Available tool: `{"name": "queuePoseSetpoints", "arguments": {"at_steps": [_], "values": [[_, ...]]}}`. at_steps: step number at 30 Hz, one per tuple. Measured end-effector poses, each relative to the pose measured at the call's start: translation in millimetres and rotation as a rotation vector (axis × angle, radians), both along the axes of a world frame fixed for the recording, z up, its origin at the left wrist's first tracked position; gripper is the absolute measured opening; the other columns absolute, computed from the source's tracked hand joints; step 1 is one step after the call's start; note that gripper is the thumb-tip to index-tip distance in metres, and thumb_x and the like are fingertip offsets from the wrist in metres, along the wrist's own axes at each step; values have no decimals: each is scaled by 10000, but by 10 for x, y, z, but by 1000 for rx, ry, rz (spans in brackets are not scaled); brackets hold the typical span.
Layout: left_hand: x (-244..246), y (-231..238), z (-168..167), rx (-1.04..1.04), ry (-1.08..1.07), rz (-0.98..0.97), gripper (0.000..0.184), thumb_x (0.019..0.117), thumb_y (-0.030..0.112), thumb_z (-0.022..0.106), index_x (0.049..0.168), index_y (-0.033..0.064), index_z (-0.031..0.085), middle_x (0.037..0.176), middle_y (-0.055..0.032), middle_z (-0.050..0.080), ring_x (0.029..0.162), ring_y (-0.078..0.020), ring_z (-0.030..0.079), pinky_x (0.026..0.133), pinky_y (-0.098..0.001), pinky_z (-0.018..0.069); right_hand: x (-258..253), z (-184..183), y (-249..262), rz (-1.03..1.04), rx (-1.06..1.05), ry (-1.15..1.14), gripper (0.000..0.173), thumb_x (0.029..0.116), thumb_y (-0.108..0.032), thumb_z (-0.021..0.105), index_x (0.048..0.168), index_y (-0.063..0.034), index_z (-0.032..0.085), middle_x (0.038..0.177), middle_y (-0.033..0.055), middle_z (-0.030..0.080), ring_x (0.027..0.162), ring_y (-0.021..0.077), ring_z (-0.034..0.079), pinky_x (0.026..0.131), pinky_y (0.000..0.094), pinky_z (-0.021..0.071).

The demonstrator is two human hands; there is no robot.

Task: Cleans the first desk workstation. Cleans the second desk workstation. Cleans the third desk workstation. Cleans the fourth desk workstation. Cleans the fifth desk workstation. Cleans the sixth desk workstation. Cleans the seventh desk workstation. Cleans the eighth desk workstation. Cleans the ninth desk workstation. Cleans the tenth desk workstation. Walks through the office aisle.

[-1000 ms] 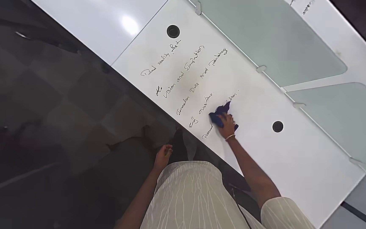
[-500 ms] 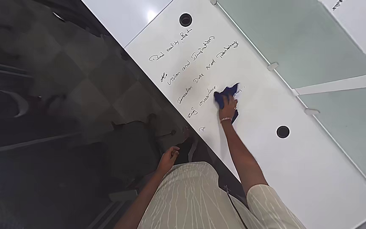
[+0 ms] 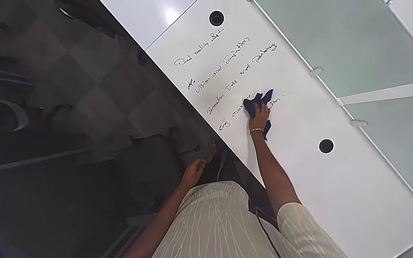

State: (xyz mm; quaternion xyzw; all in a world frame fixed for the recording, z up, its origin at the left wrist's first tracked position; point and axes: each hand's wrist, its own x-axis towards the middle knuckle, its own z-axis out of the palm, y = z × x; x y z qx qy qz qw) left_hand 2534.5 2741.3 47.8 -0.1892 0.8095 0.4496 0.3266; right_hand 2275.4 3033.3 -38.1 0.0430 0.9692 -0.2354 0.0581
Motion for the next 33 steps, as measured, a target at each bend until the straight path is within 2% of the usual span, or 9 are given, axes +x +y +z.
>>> {"name": "queuePoseSetpoints", "arguments": {"at_steps": [5, 7, 11, 17, 20, 24, 26, 31, 33], "values": [[44, -288, -93, -20, 29, 24, 305, 1050, 234, 492, 1249, 63, 650, 1102, -123, 694, 909, -193, 672, 861, -404, 554, 1522, 83, -407, 426, -146, -44, 581, 847, 93, 583, 1322, -224, 696, 1509, 147, 546, 1454, 447, 413, 1214, 668, 261], [50, -386, -155, -48, 25, 21, 301, 1052, 232, 492, 1240, 65, 657, 1117, -129, 694, 931, -210, 678, 878, -422, 555, 1697, 1, -344, 622, -171, 55, 590, 840, 96, 608, 1271, -291, 716, 1459, 91, 604, 1413, 414, 481, 1191, 655, 306], [23, -466, -219, -67, -7, -10, 289, 1057, 229, 492, 1234, 76, 661, 1124, -127, 693, 965, -225, 681, 906, -447, 551, 971, 99, -83, 628, -139, -113, 548, 921, 58, 526, 1344, -256, 674, 1500, 135, 555, 1460, 372, 431, 1239, 595, 271], [-380, -194, -189, -84, -39, -143, 310, 1071, 246, 467, 1260, 86, 653, 1165, -130, 679, 1011, -243, 666, 943, -464, 528, -474, 74, 585, -80, 18, -38, 514, 948, -78, 619, 1450, -182, 571, 1586, 163, 430, 1498, 366, 353, 1222, 557, 308], [-654, 83, -141, -86, -33, -216, 329, 1076, 263, 466, 1267, 73, 655, 1234, -141, 670, 1089, -252, 669, 996, -465, 522, 130, 89, 475, -56, -12, -56, 540, 903, -35, 599, 1425, -176, 608, 1565, 216, 445, 1479, 438, 359, 1232, 592, 271], [-1045, 506, -79, -79, -67, -376, 341, 1082, 247, 454, 1315, 78, 638, 1279, -140, 655, 1152, -261, 655, 1039, -460, 504, 890, 51, 538, 362, -133, 5, 576, 838, 89, 571, 1304, -219, 712, 1464, 176, 582, 1422, 446, 458, 1210, 651, 275], [-1180, 649, -104, -84, -76, -425, 342, 1086, 257, 442, 1314, 91, 635, 1288, -131, 651, 1184, -256, 640, 1054, -457, 494, 550, 60, 771, 423, -105, -34, 562, 868, 70, 570, 1324, -232, 698, 1472, 165, 577, 1427, 425, 461, 1214, 653, 275], [-1315, 759, -177, -132, -163, -423, 331, 1076, 249, 460, 1325, 104, 624, 1308, -120, 641, 1188, -254, 641, 1047, -471, 501, -1068, 23, 1367, -83, 69, -22, 524, 983, -137, 586, 1499, -187, 514, 1616, 173, 384, 1505, 384, 338, 1228, 596, 266], [-1310, 692, -175, -178, -214, -396, 334, 1073, 237, 469, 1339, 98, 616, 1326, -133, 633, 1209, -272, 630, 1062, -486, 488, -1288, 48, 1326, -181, 58, -22, 589, 962, -147, 613, 1526, -213, 457, 1645, 166, 323, 1513, 402, 308, 1200, 614, 298]]}}
